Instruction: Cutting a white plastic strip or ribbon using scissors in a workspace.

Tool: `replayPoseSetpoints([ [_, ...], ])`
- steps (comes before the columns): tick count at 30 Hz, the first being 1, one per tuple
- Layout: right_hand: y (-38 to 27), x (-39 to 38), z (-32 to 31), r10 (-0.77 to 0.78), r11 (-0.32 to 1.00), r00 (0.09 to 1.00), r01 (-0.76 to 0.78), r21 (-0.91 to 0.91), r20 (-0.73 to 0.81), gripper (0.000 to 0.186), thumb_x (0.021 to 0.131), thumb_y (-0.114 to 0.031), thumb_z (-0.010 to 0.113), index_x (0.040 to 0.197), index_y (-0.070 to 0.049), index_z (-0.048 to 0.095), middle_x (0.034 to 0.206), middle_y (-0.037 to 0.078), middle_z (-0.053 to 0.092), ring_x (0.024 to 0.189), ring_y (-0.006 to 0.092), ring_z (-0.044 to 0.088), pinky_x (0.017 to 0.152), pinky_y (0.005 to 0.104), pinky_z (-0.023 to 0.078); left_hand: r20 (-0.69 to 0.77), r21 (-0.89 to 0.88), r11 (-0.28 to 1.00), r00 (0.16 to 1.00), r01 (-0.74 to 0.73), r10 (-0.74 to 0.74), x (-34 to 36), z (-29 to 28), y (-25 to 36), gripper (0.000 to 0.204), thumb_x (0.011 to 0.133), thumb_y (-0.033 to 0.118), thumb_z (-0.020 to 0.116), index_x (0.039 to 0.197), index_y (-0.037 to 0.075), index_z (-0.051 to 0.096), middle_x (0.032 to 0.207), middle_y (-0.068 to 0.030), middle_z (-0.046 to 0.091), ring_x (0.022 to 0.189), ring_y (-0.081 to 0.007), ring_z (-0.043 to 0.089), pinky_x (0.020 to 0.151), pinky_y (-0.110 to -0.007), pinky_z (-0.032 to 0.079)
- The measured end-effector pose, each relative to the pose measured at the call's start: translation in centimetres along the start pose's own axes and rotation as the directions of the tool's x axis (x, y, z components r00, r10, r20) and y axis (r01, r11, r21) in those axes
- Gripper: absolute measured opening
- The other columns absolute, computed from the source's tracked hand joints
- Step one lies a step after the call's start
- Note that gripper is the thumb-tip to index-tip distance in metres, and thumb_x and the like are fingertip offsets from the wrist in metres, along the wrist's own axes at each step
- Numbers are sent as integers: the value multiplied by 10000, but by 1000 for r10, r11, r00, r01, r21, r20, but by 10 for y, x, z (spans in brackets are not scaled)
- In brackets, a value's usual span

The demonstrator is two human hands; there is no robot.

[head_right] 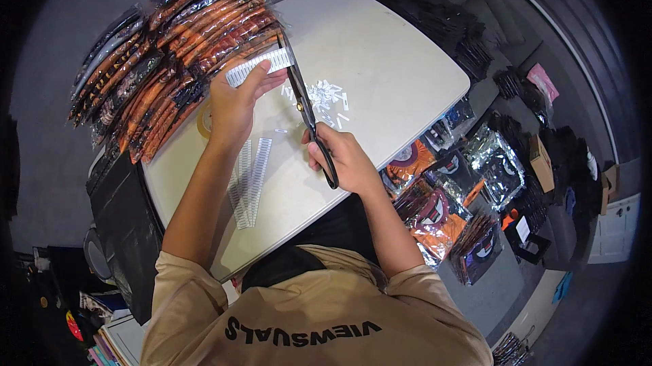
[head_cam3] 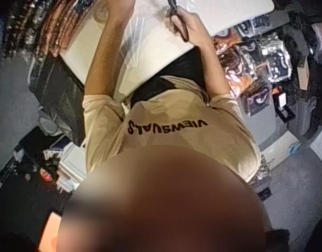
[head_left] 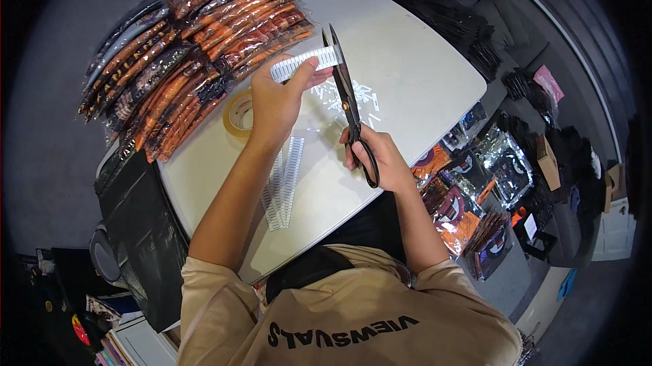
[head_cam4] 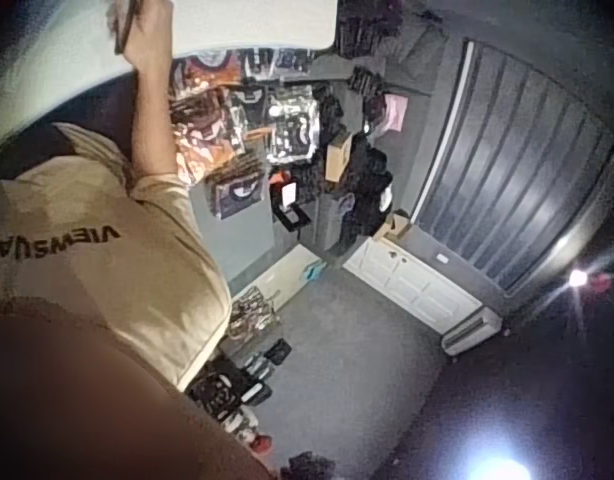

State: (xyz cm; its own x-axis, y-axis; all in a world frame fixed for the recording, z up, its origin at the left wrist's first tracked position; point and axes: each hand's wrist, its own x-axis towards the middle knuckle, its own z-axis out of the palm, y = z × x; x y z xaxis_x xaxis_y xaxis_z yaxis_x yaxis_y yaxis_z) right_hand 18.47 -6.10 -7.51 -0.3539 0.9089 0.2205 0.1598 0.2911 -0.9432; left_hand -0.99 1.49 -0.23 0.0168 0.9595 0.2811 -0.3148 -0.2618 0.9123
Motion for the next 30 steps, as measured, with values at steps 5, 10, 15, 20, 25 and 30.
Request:
replayPoseSetpoints([
  [5, 0, -1, 0, -3, 1000, 1000, 3, -2, 5, 299, 1036, -290, 544, 1053, 6, 581, 675, 65, 615, 613, 153, 617, 602, 302, 486, 9, -1, 1000, 1000, -6, 6, 0, -1, -2, 179, 961, 37, 654, 1049, -110, 604, 1016, -240, 700, 907, -325, 737, 877, -425, 625],
  [10, -1, -1, 0, 2, 1000, 1000, -2, -3, 11, 294, 1035, -287, 546, 1055, 4, 582, 675, 65, 615, 613, 151, 618, 601, 303, 486, 1, -8, 1000, 1000, 4, -4, 0, 0, -1, 155, 965, 40, 653, 1023, -94, 604, 1013, -242, 701, 905, -323, 738, 871, -424, 625],
  [15, 0, -2, -1, 13, 1000, 1000, -13, -1, 5, 295, 1037, -287, 544, 1058, 5, 583, 677, 66, 616, 616, 151, 622, 603, 305, 489, 6, -6, 1000, 1000, 6, -6, 0, -1, -2, 156, 961, 37, 658, 1030, -92, 603, 1012, -233, 700, 903, -320, 736, 874, -429, 623],
  [20, -1, -1, -1, 10, 1000, 1000, -10, -5, 9, 294, 1039, -283, 538, 1062, 6, 587, 676, 68, 620, 620, 152, 625, 608, 307, 492, 12, -19, 1000, 1000, 4, -4, 0, -2, -3, 159, 955, 33, 664, 1040, -89, 606, 1013, -222, 701, 905, -318, 735, 877, -430, 621],
  [25, 0, -2, -1, 12, 1000, 1000, -12, -3, 9, 288, 1040, -277, 535, 1066, 4, 589, 675, 67, 621, 617, 153, 622, 608, 307, 492, 6, -23, 1000, 1000, 16, -16, 0, -1, -3, 164, 956, 31, 660, 1053, -91, 609, 1017, -222, 701, 907, -320, 733, 881, -431, 620],
  [30, 1, -2, -1, 1, 1000, 1000, -1, -10, 10, 281, 1040, -270, 531, 1068, 2, 592, 673, 64, 620, 616, 153, 620, 607, 307, 491, 9, -17, 1000, 1000, 23, -22, -1, -1, -2, 179, 961, 36, 654, 1065, -104, 613, 1019, -225, 701, 908, -317, 734, 877, -431, 621],
])
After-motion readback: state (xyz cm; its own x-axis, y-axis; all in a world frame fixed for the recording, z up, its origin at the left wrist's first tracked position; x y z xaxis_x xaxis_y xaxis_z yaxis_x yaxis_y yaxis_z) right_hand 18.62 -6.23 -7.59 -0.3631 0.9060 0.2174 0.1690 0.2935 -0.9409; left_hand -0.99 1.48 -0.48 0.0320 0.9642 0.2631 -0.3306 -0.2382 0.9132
